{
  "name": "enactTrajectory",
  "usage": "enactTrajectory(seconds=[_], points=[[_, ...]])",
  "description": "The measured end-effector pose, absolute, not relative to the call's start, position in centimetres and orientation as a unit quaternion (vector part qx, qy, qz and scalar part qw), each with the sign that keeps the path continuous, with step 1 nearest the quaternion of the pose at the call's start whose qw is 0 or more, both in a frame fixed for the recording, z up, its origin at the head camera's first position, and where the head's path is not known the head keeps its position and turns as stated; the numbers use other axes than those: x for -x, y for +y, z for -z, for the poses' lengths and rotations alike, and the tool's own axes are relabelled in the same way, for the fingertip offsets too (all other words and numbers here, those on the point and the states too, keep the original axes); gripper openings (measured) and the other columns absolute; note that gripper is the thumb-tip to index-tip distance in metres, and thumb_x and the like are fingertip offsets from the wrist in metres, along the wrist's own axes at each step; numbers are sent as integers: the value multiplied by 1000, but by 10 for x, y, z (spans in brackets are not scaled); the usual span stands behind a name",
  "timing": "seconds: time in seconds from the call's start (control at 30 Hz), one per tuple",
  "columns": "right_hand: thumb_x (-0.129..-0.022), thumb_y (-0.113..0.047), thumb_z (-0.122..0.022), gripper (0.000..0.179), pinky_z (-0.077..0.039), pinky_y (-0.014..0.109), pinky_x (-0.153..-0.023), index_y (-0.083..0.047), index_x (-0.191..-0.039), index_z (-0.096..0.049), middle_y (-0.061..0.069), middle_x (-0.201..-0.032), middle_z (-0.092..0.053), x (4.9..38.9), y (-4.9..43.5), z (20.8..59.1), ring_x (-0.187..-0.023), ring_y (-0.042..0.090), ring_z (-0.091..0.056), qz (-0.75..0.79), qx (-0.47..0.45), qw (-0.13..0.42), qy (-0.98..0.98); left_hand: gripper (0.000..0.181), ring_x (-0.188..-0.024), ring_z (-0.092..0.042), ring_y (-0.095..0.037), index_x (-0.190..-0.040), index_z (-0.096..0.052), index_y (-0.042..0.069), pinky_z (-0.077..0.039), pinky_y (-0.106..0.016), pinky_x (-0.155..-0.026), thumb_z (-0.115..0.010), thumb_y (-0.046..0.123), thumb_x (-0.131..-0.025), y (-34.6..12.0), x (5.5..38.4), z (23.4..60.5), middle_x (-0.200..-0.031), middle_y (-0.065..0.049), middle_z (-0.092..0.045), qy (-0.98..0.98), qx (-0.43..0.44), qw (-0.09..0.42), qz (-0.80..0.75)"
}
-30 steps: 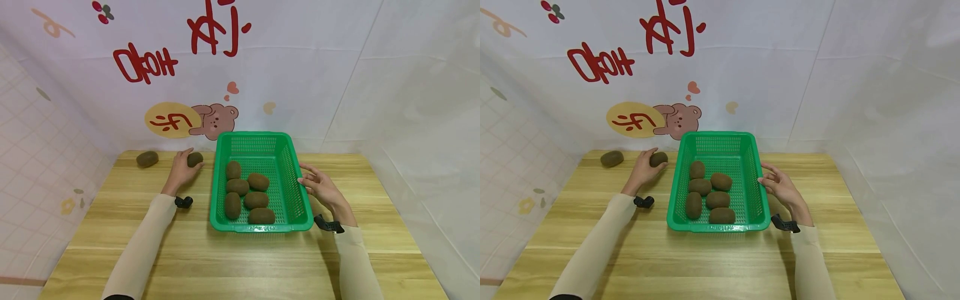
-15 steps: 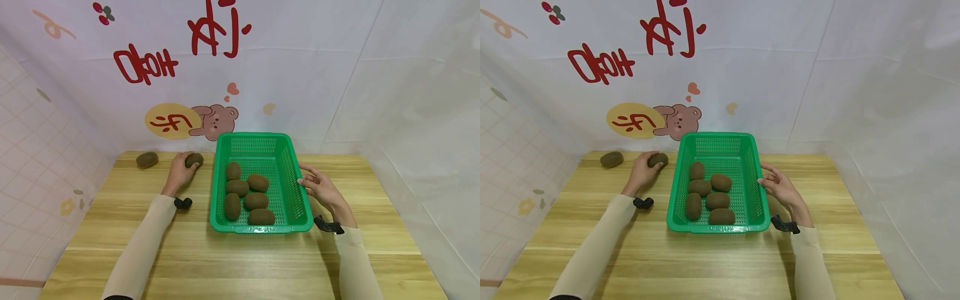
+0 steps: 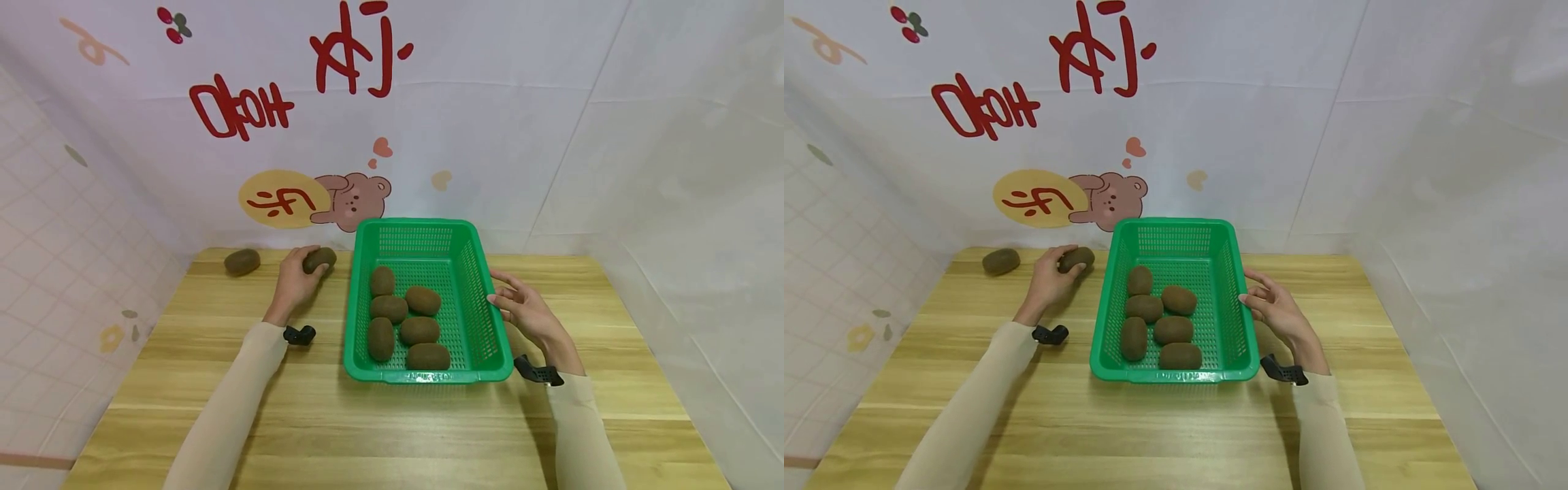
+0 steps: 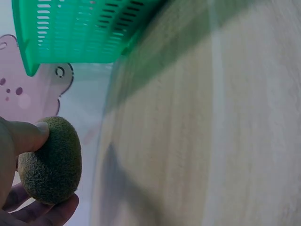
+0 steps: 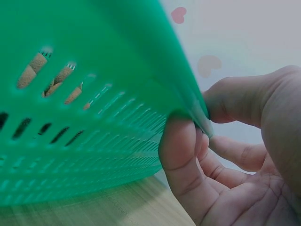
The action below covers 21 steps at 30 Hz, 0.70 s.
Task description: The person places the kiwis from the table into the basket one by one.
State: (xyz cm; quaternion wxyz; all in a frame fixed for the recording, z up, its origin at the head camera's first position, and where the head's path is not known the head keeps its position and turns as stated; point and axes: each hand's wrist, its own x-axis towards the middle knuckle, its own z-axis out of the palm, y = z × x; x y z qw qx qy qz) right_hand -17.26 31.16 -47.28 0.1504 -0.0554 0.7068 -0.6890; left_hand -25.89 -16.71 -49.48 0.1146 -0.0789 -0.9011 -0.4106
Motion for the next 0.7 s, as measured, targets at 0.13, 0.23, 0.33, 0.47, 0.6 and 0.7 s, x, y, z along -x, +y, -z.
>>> enactTrajectory(seconds=[0.13, 0.23, 0.33, 0.47, 0.6, 0.7], points=[[-102, -18, -66, 73, -58, 23, -78, -14, -163, -27, 0, -99, -61, 172, 312, 473, -89, 9, -62, 690, 54, 151, 706, 46, -115, -59, -41, -138, -61, 1, -49, -56, -97, -73, 16, -96, -164, 258, 488, -128, -25, -62, -897, 90, 129, 414], [-101, -19, -67, 73, -58, 22, -77, -14, -162, -28, 0, -99, -60, 172, 311, 472, -88, 8, -61, 689, 52, 150, 708, 46, -115, -60, -39, -138, -62, 2, -50, -54, -95, -74, 16, -95, -161, 258, 483, -127, -24, -62, -895, 97, 136, 415], [-101, -19, -67, 73, -58, 23, -78, -13, -162, -28, 0, -100, -61, 171, 310, 471, -89, 9, -62, 689, 53, 149, 708, 46, -113, -60, -38, -137, -62, 2, -50, -51, -91, -74, 16, -95, -158, 258, 478, -126, -24, -63, -891, 105, 144, 417], [-101, -18, -66, 73, -59, 24, -80, -12, -162, -27, 1, -101, -63, 171, 309, 470, -92, 9, -64, 690, 54, 150, 706, 47, -113, -60, -38, -137, -62, 1, -50, -49, -89, -75, 17, -95, -154, 257, 470, -128, -24, -63, -885, 118, 152, 423], [-101, -18, -67, 73, -60, 24, -81, -12, -162, -27, 1, -101, -62, 171, 309, 469, -92, 9, -65, 691, 54, 150, 705, 47, -114, -60, -37, -138, -62, 2, -50, -48, -88, -75, 18, -95, -151, 256, 463, -130, -23, -62, -881, 124, 153, 430], [-101, -17, -67, 73, -60, 24, -81, -11, -162, -27, 1, -100, -62, 171, 309, 470, -92, 9, -65, 694, 54, 150, 703, 47, -112, -61, -36, -138, -63, 3, -51, -46, -85, -75, 18, -95, -147, 255, 458, -129, -22, -63, -878, 129, 158, 433]])
